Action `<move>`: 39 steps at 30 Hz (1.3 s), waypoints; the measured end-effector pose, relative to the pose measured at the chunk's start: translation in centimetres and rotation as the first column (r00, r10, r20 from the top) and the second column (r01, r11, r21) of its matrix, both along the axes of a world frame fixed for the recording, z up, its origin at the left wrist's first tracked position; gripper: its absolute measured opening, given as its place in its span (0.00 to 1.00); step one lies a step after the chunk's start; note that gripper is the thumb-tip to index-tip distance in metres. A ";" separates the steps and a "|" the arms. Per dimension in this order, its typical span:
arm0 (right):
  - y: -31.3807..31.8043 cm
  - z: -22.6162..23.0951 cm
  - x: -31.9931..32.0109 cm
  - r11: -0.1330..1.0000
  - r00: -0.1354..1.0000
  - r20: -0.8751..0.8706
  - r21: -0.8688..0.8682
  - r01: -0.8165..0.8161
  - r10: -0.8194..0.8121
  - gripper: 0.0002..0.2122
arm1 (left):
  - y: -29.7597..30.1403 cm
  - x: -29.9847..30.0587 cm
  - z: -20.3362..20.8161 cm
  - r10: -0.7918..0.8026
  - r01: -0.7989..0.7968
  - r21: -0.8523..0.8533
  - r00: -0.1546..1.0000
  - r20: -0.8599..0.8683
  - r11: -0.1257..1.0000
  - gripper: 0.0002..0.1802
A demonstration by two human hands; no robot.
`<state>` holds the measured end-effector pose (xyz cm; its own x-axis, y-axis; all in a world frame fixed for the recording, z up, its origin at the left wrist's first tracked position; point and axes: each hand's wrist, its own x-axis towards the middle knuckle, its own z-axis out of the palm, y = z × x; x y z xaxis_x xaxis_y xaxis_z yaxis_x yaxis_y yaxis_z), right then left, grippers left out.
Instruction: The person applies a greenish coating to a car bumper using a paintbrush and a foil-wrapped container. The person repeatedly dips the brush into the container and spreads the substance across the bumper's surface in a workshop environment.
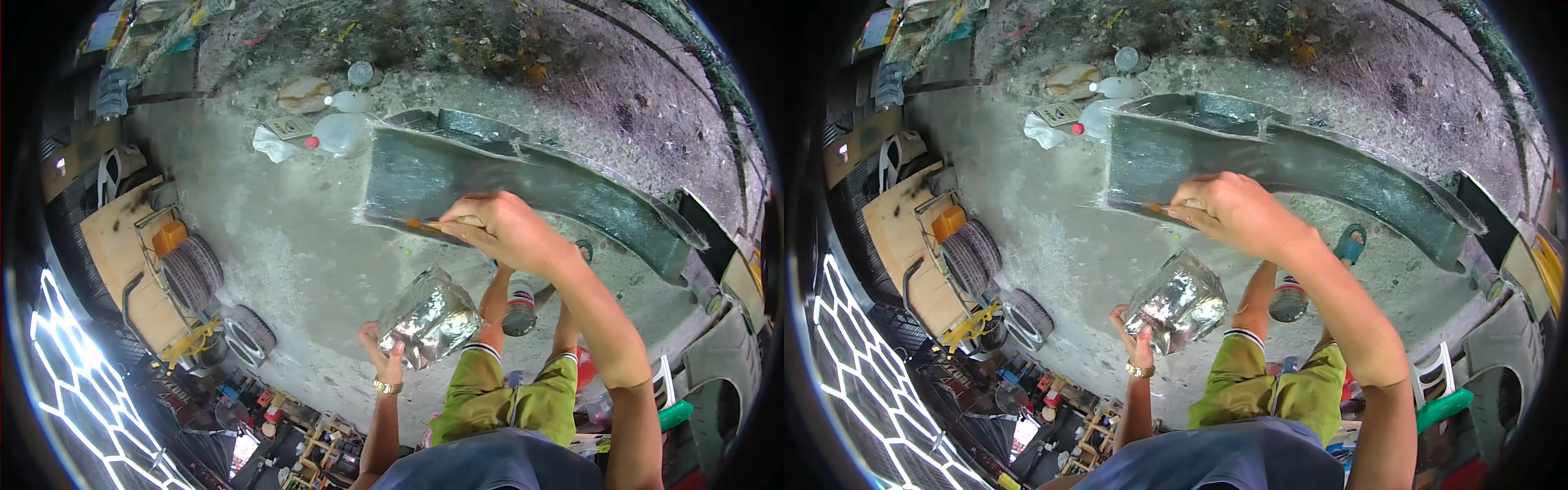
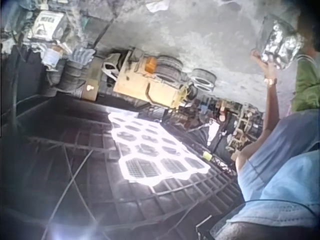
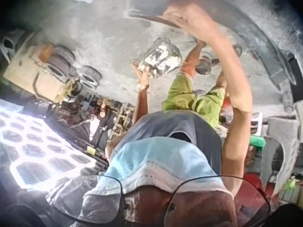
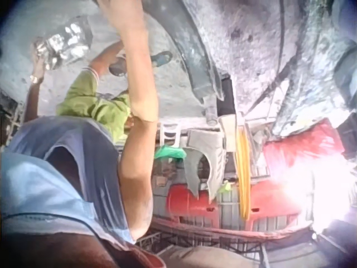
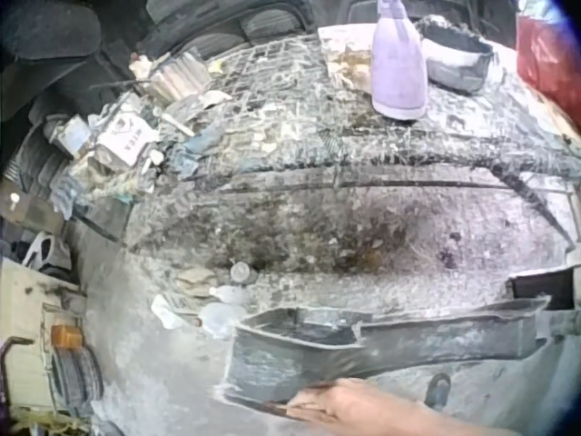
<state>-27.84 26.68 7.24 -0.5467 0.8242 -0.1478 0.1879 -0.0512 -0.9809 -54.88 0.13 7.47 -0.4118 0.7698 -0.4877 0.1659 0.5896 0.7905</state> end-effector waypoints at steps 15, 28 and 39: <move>4.3 1.7 -4.4 0.999 0.941 -0.338 0.033 0.036 -0.023 0.09 | 2.0 -0.4 1.1 0.045 -0.045 0.023 0.999 -0.019 0.999 0.39; -1.4 3.4 5.4 0.859 0.976 -0.070 -0.491 0.144 -0.204 0.09 | 1.9 -0.3 1.1 -0.031 0.031 0.000 0.999 -0.038 1.000 0.44; 1.5 -1.4 -5.2 0.976 0.961 -0.254 -0.210 0.054 -0.108 0.09 | 2.6 0.5 1.5 -0.015 0.015 0.006 0.999 -0.043 1.000 0.40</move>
